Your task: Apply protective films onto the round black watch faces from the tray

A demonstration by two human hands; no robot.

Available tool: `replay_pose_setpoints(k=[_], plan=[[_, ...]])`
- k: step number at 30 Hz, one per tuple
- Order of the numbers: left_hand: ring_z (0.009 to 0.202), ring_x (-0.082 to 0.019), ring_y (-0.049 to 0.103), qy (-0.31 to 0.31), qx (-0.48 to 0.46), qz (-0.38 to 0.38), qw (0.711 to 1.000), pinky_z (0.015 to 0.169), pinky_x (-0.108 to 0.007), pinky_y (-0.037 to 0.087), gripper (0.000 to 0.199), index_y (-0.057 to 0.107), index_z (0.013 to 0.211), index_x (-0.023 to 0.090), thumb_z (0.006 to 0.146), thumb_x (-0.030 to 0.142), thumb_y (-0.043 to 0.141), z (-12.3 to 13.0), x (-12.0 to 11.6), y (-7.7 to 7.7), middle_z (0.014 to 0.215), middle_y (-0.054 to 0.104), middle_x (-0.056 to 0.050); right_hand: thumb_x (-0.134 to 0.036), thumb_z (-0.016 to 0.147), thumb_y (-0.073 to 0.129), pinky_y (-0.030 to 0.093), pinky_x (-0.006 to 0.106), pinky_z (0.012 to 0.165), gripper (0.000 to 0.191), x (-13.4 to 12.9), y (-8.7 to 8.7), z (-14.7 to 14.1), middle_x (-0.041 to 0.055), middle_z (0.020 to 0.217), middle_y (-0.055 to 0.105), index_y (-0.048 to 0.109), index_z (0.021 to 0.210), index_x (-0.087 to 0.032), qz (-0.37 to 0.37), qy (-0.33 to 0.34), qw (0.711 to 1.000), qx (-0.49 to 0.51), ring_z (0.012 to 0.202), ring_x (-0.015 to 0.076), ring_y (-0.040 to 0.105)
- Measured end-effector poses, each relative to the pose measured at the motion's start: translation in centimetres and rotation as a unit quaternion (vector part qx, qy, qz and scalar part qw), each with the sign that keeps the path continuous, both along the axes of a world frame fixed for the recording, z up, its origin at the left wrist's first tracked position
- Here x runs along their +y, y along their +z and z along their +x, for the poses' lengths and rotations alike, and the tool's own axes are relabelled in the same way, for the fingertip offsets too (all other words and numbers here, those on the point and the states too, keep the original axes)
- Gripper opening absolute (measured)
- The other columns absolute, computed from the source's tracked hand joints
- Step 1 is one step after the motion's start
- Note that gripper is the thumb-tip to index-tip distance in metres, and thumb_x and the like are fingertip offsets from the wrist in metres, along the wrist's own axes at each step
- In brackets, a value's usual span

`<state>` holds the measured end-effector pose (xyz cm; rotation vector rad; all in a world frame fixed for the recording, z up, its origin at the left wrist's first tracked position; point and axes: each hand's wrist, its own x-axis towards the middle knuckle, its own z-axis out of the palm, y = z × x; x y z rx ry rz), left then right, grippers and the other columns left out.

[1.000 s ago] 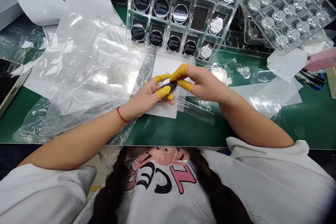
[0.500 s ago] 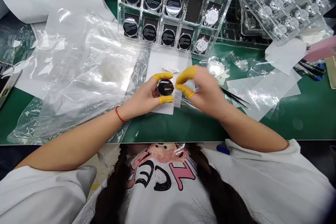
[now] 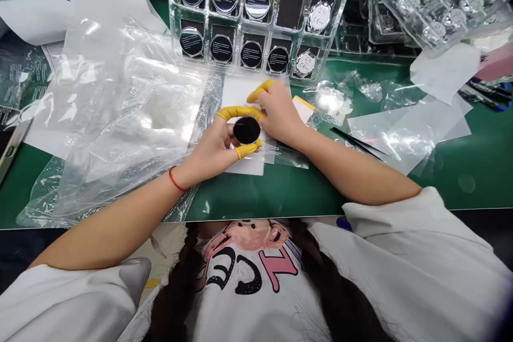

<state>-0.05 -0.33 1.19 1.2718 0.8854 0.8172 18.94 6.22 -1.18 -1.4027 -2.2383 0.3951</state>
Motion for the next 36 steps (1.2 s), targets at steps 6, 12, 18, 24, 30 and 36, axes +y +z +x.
replay_pose_setpoints(k=[6,12,18,24,30,36], plan=[[0.066,-0.013,0.069,0.061,0.028,0.034,0.997,0.059,-0.024,0.054,0.064,0.047,0.12,0.024,0.068,0.031,0.085,-0.5,0.4,-0.3,0.076,0.065,0.005,-0.034,0.098,0.052,0.049,0.04,0.085,0.017,-3.6,2.9,0.1,0.0045,0.096,0.065,0.066,0.102,-0.025,0.091,0.051,0.991,0.087,0.093,0.0198,0.058],[0.055,-0.007,0.06,0.058,0.043,0.093,0.993,0.048,-0.017,0.047,0.059,0.052,0.116,0.023,0.068,0.029,0.085,-0.6,0.3,-1.3,0.074,0.061,0.006,-0.027,0.1,0.049,0.045,0.04,0.086,0.023,-5.4,2.2,-2.4,0.0028,0.094,0.065,0.072,0.099,-0.029,0.265,0.122,0.956,0.042,0.097,0.019,0.056],[0.074,-0.013,0.072,0.078,0.018,0.111,0.991,0.069,-0.026,0.061,0.064,0.045,0.122,0.025,0.073,0.042,0.082,-0.5,0.4,-1.6,0.082,0.068,0.004,-0.029,0.099,0.052,0.042,0.042,0.087,0.018,-4.7,1.9,-1.3,0.0036,0.095,0.063,0.069,0.103,-0.028,0.249,0.074,0.963,0.076,0.096,0.0203,0.056],[0.074,-0.014,0.071,0.072,0.041,0.139,0.987,0.069,-0.028,0.061,0.063,0.045,0.124,0.024,0.075,0.043,0.08,-0.8,0.5,-1.9,0.082,0.069,0.003,-0.021,0.097,0.052,0.047,0.038,0.085,0.015,-5.9,1.3,-2.4,0.0024,0.092,0.064,0.066,0.097,-0.025,0.326,0.11,0.937,0.063,0.094,0.0182,0.058],[0.075,-0.015,0.072,0.068,0.04,0.128,0.989,0.074,-0.031,0.063,0.063,0.044,0.124,0.026,0.075,0.042,0.081,-0.6,0.7,-2.4,0.078,0.067,0.005,-0.032,0.103,0.037,0.043,0.044,0.092,0.031,-3.7,1.5,-2.4,0.0062,0.098,0.066,0.068,0.104,-0.027,0.247,0.044,0.968,0.001,0.104,0.0223,0.06],[0.084,-0.019,0.075,0.068,0.055,0.133,0.987,0.08,-0.037,0.064,0.068,0.041,0.127,0.026,0.075,0.047,0.08,-0.5,0.5,-2.1,0.089,0.068,0.001,-0.042,0.103,0.033,0.041,0.052,0.097,0.038,-1.9,1.8,-1.0,0.0105,0.101,0.064,0.067,0.104,-0.024,0.15,-0.038,0.987,-0.035,0.106,0.0271,0.057]])
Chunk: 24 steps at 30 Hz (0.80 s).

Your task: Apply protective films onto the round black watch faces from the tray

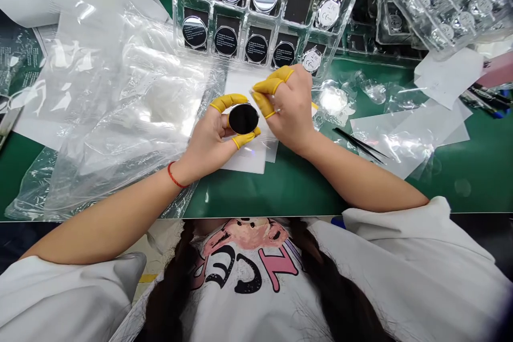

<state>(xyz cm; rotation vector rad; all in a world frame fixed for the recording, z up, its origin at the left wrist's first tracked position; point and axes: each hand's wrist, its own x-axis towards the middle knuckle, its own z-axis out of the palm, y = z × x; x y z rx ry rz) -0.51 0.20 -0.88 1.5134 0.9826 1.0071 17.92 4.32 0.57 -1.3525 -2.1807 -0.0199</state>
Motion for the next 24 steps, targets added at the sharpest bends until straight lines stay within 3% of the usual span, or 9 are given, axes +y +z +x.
replay_pose_setpoints(k=[5,12,18,24], plan=[[0.097,-0.022,0.075,0.015,-0.017,0.011,1.0,0.092,-0.044,0.063,0.067,0.038,0.131,0.026,0.079,0.044,0.077,-0.6,0.2,0.5,0.099,0.071,-0.002,-0.045,0.097,0.052,0.04,0.058,0.104,0.03,0.3,1.8,2.8,0.0114,0.12,0.063,0.063,0.116,-0.025,-0.091,-0.019,0.994,0.053,0.122,0.0314,0.052],[0.112,-0.024,0.072,0.042,-0.029,0.047,0.998,0.104,-0.049,0.059,0.068,0.035,0.134,0.026,0.081,0.039,0.076,-1.3,0.5,0.9,0.113,0.073,-0.007,-0.033,0.088,0.064,0.054,0.045,0.089,0.014,-0.1,4.2,3.6,0.0048,0.094,0.071,0.069,0.086,-0.02,-0.279,0.051,0.94,0.191,0.092,0.021,0.064],[0.108,-0.026,0.073,0.053,-0.035,0.033,0.997,0.102,-0.051,0.059,0.064,0.039,0.13,0.026,0.079,0.039,0.077,-1.0,0.3,1.5,0.11,0.073,-0.006,-0.035,0.08,0.074,0.055,0.044,0.088,0.015,-0.6,4.5,3.1,0.0035,0.088,0.071,0.069,0.08,-0.021,-0.321,0.083,0.917,0.219,0.087,0.0197,0.063],[0.111,-0.026,0.072,0.021,-0.034,0.012,0.999,0.1,-0.051,0.059,0.069,0.04,0.13,0.025,0.076,0.037,0.08,-0.9,0.7,0.7,0.111,0.071,-0.007,-0.033,0.085,0.07,0.053,0.041,0.094,0.014,-1.0,5.8,2.8,0.0004,0.09,0.068,0.064,0.08,-0.021,-0.309,0.102,0.891,0.315,0.09,0.0163,0.063]])
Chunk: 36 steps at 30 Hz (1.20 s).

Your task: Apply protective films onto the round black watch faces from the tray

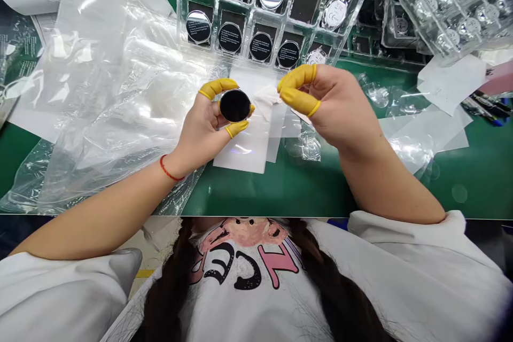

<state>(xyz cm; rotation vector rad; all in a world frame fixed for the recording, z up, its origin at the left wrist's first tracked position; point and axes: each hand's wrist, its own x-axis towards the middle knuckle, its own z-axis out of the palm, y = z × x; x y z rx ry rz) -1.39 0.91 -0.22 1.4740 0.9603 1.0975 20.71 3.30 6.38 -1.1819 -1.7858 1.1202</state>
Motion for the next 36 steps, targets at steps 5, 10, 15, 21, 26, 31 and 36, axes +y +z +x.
replay_pose_setpoints(k=[5,10,15,21,26,31,36], plan=[[0.101,-0.022,0.074,-0.026,-0.008,-0.039,0.999,0.092,-0.04,0.062,0.068,0.047,0.122,0.026,0.067,0.039,0.086,0.7,0.0,-0.2,0.118,0.067,-0.005,-0.054,0.084,0.07,0.05,0.041,0.103,0.036,-0.5,-0.3,-1.8,0.0016,0.105,0.068,0.06,0.074,-0.021,-0.03,-0.002,0.999,0.02,0.109,0.0187,0.063],[0.093,-0.019,0.074,-0.033,-0.02,-0.046,0.998,0.09,-0.039,0.062,0.068,0.05,0.119,0.027,0.064,0.041,0.087,1.0,-0.1,0.0,0.127,0.064,-0.005,-0.065,0.077,0.072,0.053,0.038,0.095,0.046,-0.7,-1.5,-2.6,0.003,0.101,0.068,0.06,0.075,-0.021,-0.07,0.026,0.995,0.061,0.099,0.0177,0.064],[0.094,-0.02,0.074,-0.036,-0.022,-0.052,0.998,0.09,-0.039,0.062,0.066,0.053,0.119,0.027,0.064,0.039,0.087,1.0,-0.1,-0.1,0.122,0.066,-0.004,-0.065,0.074,0.074,0.054,0.039,0.09,0.046,-0.6,-1.6,-2.5,0.002,0.089,0.068,0.063,0.078,-0.021,-0.087,0.024,0.994,0.059,0.09,0.0169,0.064],[0.093,-0.019,0.074,-0.039,-0.018,-0.044,0.998,0.088,-0.037,0.063,0.065,0.054,0.118,0.027,0.063,0.039,0.087,1.1,0.0,0.0,0.126,0.065,-0.004,-0.063,0.076,0.074,0.053,0.039,0.093,0.043,-0.8,-1.4,-2.4,0.0019,0.092,0.069,0.064,0.079,-0.021,-0.068,0.019,0.996,0.046,0.092,0.0169,0.065],[0.094,-0.019,0.074,-0.04,-0.023,-0.04,0.998,0.088,-0.037,0.063,0.065,0.054,0.117,0.026,0.063,0.039,0.087,1.1,0.0,0.1,0.128,0.065,-0.005,-0.064,0.077,0.072,0.053,0.039,0.095,0.044,-0.9,-1.4,-2.4,0.0024,0.093,0.07,0.064,0.08,-0.021,-0.057,0.013,0.998,0.03,0.093,0.0174,0.065],[0.1,-0.021,0.074,-0.041,-0.02,-0.053,0.998,0.089,-0.037,0.063,0.065,0.054,0.119,0.026,0.064,0.035,0.087,1.0,0.0,0.1,0.126,0.066,-0.005,-0.066,0.079,0.069,0.052,0.037,0.094,0.045,-0.9,-1.5,-2.3,0.0027,0.094,0.07,0.065,0.082,-0.021,-0.039,0.012,0.999,0.011,0.094,0.0173,0.065],[0.102,-0.022,0.073,-0.042,-0.016,-0.047,0.998,0.089,-0.038,0.063,0.065,0.054,0.119,0.026,0.064,0.037,0.087,1.0,0.0,0.0,0.128,0.065,-0.005,-0.065,0.081,0.067,0.052,0.038,0.094,0.043,-1.0,-1.5,-2.4,0.0027,0.095,0.069,0.065,0.083,-0.022,-0.015,0.007,1.0,-0.009,0.096,0.0178,0.065]])
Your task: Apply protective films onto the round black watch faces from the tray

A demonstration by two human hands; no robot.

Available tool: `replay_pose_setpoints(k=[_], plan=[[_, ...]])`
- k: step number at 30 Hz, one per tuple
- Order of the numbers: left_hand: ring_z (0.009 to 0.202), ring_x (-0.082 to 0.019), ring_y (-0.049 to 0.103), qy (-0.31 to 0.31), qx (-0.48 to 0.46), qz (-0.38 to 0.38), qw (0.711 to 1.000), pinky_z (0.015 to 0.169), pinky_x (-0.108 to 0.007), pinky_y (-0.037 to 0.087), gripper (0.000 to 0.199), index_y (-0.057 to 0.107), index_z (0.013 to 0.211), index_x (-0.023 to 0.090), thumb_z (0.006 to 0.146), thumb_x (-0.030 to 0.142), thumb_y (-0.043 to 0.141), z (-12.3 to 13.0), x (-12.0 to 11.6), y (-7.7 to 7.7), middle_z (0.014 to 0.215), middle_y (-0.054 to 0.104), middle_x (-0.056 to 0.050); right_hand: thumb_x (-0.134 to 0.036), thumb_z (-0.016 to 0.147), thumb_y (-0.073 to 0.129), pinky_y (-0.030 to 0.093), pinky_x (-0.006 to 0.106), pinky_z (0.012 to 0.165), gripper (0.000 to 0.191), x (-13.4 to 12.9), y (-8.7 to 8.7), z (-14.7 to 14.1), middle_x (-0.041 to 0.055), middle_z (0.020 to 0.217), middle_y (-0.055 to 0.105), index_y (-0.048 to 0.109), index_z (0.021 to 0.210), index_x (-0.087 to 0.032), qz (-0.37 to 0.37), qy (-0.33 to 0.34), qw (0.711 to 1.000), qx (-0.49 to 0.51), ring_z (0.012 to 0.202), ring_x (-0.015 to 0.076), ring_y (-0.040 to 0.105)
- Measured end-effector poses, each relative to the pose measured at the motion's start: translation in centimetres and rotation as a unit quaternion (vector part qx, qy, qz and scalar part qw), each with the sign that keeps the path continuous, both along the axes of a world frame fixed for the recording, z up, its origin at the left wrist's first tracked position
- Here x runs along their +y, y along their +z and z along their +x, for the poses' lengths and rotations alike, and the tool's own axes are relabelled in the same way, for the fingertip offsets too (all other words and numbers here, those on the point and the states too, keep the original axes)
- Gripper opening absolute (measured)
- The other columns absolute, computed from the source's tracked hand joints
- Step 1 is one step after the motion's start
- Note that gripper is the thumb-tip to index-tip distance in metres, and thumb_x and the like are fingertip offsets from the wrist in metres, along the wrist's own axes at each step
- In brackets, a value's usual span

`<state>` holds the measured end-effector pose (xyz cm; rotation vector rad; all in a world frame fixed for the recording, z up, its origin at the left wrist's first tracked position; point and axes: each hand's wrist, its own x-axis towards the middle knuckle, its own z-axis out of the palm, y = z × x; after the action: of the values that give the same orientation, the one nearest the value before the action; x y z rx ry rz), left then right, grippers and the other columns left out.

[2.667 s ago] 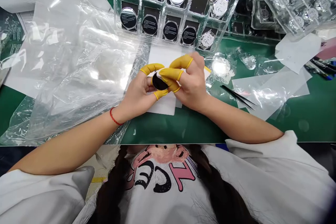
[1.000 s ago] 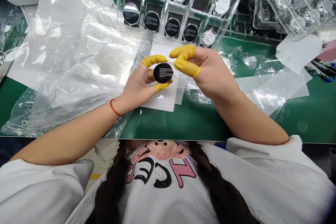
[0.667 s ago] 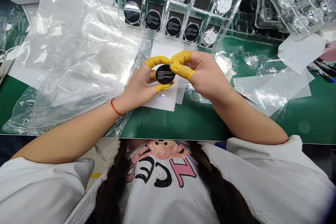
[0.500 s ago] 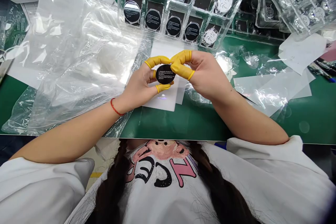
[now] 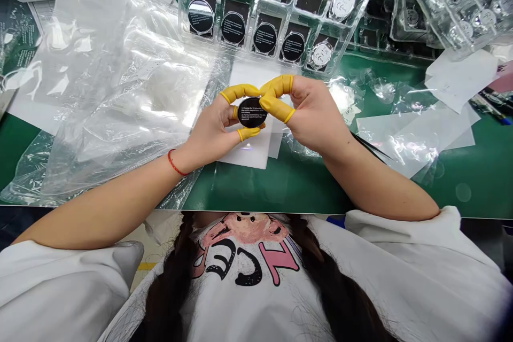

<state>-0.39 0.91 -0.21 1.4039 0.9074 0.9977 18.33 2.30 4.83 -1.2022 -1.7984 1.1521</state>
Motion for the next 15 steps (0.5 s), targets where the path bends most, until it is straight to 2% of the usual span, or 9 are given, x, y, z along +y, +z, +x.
replay_pose_setpoints(k=[5,12,15], plan=[[0.098,-0.021,0.075,0.002,0.008,0.021,1.0,0.088,-0.039,0.064,0.065,0.054,0.12,0.026,0.065,0.041,0.086,-0.04,-0.03,-0.13,0.126,0.065,-0.005,-0.064,0.083,0.066,0.051,0.038,0.095,0.042,-0.09,0.11,-0.02,0.0025,0.095,0.07,0.065,0.083,-0.022,0.012,-0.002,1.0,-0.006,0.095,0.0178,0.065],[0.099,-0.02,0.074,0.002,0.003,0.008,1.0,0.088,-0.035,0.064,0.068,0.054,0.119,0.025,0.064,0.044,0.088,0.03,-0.11,0.08,0.133,0.063,-0.007,-0.064,0.085,0.064,0.051,0.038,0.095,0.042,-0.17,-0.27,-0.2,0.0028,0.097,0.07,0.065,0.084,-0.022,0.022,-0.001,1.0,-0.017,0.096,0.0181,0.065],[0.096,-0.019,0.075,-0.001,0.002,0.01,1.0,0.088,-0.035,0.064,0.066,0.053,0.119,0.025,0.065,0.043,0.087,-0.01,-0.09,0.12,0.128,0.065,-0.006,-0.062,0.089,0.059,0.051,0.041,0.096,0.04,-0.25,0.21,-0.06,0.0042,0.099,0.07,0.065,0.087,-0.022,0.052,0.001,0.997,-0.057,0.098,0.0202,0.065]])
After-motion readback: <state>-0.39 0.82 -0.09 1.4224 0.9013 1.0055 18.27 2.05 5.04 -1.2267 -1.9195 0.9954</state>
